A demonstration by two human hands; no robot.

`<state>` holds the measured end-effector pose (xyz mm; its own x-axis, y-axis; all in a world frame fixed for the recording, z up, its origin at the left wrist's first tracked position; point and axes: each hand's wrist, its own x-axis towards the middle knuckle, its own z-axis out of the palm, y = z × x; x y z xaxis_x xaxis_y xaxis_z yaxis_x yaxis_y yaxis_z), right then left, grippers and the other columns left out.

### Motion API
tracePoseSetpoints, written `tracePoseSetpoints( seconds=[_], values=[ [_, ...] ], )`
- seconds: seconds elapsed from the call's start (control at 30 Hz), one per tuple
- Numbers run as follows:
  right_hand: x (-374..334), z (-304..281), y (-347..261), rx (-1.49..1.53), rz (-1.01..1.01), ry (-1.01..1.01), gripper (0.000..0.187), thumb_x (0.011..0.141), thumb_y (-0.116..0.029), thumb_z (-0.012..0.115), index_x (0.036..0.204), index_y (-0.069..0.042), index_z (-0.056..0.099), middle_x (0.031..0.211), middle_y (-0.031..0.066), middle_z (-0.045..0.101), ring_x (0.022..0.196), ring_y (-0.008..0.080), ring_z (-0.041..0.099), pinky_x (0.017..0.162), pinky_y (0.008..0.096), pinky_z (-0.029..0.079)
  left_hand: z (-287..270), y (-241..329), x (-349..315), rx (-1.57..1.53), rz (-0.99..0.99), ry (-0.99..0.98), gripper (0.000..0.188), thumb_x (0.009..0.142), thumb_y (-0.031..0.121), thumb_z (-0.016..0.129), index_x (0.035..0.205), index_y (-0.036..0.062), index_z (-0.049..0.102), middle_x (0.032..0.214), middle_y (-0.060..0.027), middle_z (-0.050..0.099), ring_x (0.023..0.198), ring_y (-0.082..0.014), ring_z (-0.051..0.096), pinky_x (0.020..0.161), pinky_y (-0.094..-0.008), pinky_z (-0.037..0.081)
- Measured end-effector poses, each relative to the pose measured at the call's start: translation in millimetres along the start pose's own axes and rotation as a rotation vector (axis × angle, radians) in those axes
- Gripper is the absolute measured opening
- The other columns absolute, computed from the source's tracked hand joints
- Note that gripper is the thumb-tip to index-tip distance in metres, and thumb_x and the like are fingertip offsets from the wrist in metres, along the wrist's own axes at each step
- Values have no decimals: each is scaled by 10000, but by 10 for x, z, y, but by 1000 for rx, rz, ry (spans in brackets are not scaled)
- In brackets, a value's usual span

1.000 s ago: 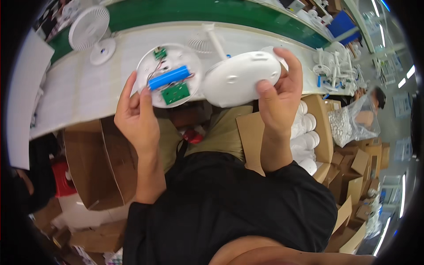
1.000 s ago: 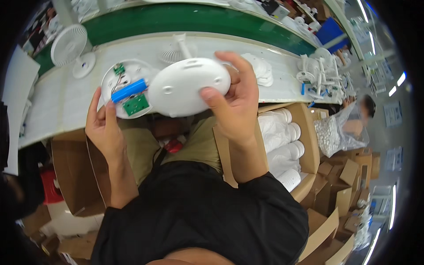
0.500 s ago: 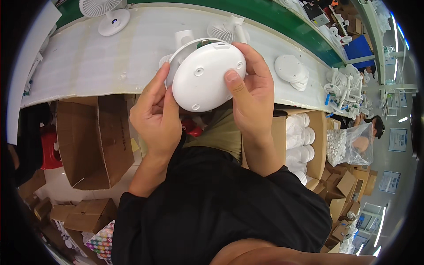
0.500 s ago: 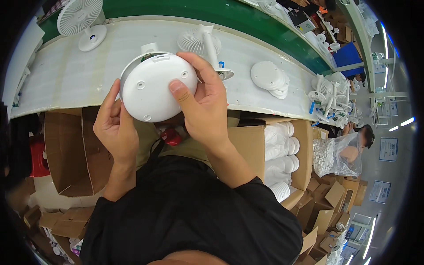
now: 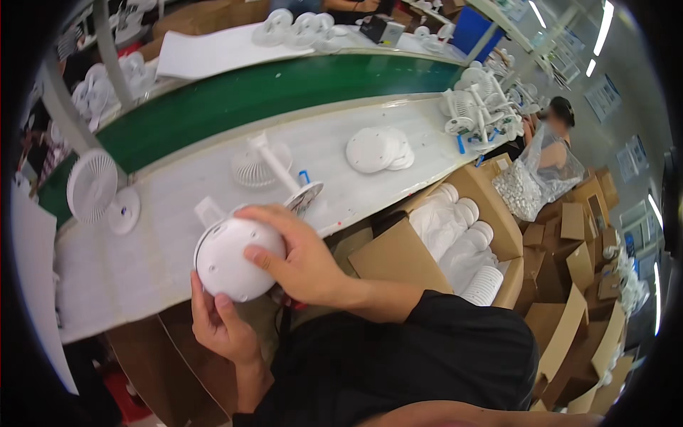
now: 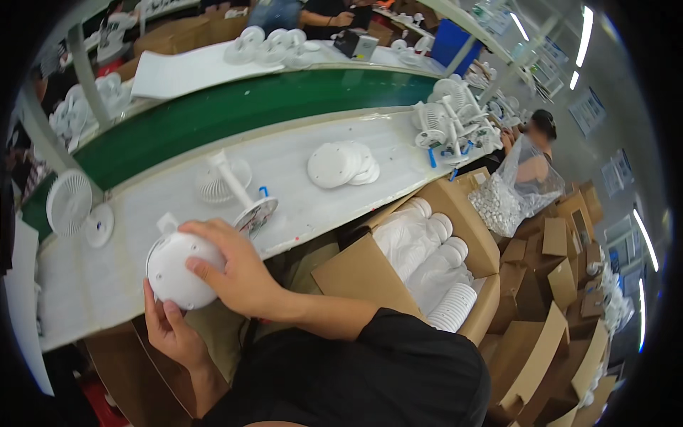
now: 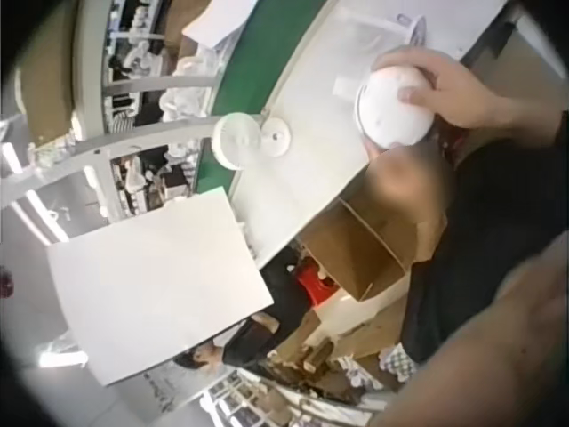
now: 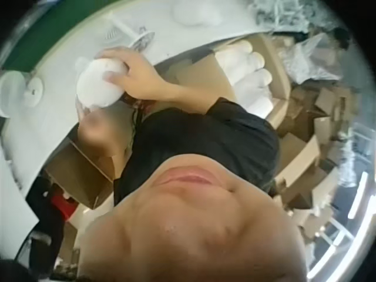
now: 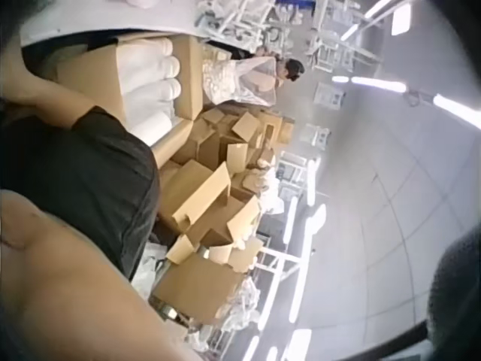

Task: Assembling small portable electric fans on a production line by installing batteries and snapping housing components together.

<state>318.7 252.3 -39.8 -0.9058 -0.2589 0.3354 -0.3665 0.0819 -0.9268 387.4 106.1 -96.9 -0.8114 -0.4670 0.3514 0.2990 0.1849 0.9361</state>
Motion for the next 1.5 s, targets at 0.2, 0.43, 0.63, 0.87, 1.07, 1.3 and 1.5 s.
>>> tracePoseSetpoints(
  seconds=[0.2,0.43,0.63,0.87,1.07,1.3,1.5],
  values=[
    [4,18,36,10,31,-37,428,889,-78,596,1311,-59,525,1261,109,527,1082,253,528,966,345,420,15,7,-13,-22,-43,41,439,950,116,503,1352,-62,510,1113,-230,679,919,-275,673,781,-306,534],
    [1,-20,108,42,2,-34,425,889,-93,602,1307,-66,526,1247,113,529,1072,254,528,959,349,421,92,-7,-28,-21,-30,44,427,957,126,507,1350,-42,509,1070,-211,688,886,-259,672,762,-299,534],
    [-26,-6,133,31,-28,-17,421,888,-86,599,1302,-55,527,1240,113,534,1078,256,525,960,342,420,59,-39,-39,-25,-14,24,425,959,123,512,1354,-34,507,1057,-196,686,883,-245,664,767,-295,530],
    [-62,4,131,45,22,-65,440,876,-60,609,1307,-41,524,1251,112,542,1117,254,523,993,346,418,0,-7,-103,-58,-93,18,427,950,102,523,1354,-32,504,1081,-200,675,936,-240,654,785,-289,528],
    [-170,-112,237,27,39,42,432,836,-34,627,1263,-21,563,1222,132,549,1094,264,544,973,344,435,165,-8,-188,-168,-108,-41,459,943,38,512,1395,-17,460,1023,-168,668,868,-190,624,733,-243,520],
    [-395,-137,298,171,-37,-8,422,849,-30,657,1260,-36,561,1195,120,529,1039,231,536,914,305,458,174,78,-270,-125,-93,-103,415,929,73,592,1317,-40,499,1097,-158,645,840,-184,620,711,-234,503],
    [-446,-163,390,120,-126,-27,417,835,-39,679,1239,-38,576,1168,108,535,1005,215,531,877,303,465,122,44,-335,-158,-153,-154,375,933,108,615,1269,-35,531,1124,-153,635,858,-177,609,733,-246,499]
  ],
)
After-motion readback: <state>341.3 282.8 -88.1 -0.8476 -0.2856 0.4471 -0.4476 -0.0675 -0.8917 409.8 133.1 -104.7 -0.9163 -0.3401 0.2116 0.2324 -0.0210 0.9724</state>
